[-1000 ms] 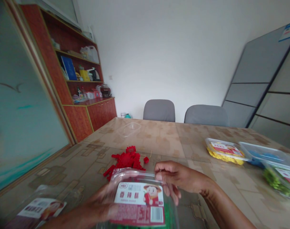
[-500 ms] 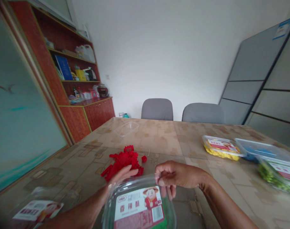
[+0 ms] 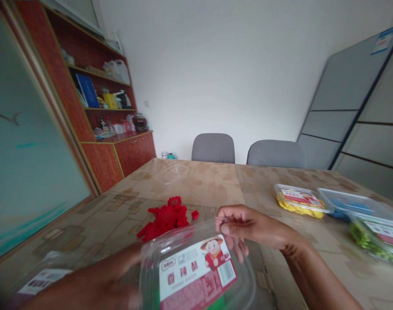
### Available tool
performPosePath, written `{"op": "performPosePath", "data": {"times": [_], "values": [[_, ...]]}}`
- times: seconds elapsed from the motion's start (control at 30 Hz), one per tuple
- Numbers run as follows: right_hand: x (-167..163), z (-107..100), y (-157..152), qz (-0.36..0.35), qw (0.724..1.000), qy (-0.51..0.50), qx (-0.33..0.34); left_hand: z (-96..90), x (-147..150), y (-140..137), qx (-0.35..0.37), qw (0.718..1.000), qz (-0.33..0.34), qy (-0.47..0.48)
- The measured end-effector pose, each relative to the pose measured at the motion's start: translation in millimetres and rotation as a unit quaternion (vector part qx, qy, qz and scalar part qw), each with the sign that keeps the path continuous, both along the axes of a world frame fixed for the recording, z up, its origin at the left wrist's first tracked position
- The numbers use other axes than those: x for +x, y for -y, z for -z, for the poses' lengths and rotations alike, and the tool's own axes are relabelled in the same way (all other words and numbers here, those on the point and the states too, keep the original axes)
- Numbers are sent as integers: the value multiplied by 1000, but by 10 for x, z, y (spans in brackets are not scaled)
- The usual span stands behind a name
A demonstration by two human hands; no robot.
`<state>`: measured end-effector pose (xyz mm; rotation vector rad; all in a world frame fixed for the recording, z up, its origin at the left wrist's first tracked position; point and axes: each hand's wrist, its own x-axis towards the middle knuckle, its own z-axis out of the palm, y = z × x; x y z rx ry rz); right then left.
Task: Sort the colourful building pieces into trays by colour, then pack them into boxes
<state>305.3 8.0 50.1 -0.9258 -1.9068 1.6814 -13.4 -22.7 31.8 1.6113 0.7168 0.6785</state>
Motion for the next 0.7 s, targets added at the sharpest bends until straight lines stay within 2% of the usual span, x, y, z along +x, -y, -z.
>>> {"op": "performPosePath", "data": {"times": [0.1,0.27,0.5,0.57,0.63,0.7], "values": [[-131,125,-48,8,1000,0,-12,40,-52,-113,23,997,-55,-55],[-428,291,-5,23,999,-24,-6,51,-24,-171,-60,994,-90,-24],[-665,373,108,63,996,-51,44,-112,-148,-167,-51,998,-28,-40],[-683,376,110,63,995,-58,59,-132,-237,-196,-36,998,-32,-45],[-642,354,85,72,992,-39,94,-139,-424,-228,-17,995,-81,-56],[-533,322,27,100,980,34,171,-130,-736,-245,14,981,-180,-67]]}}
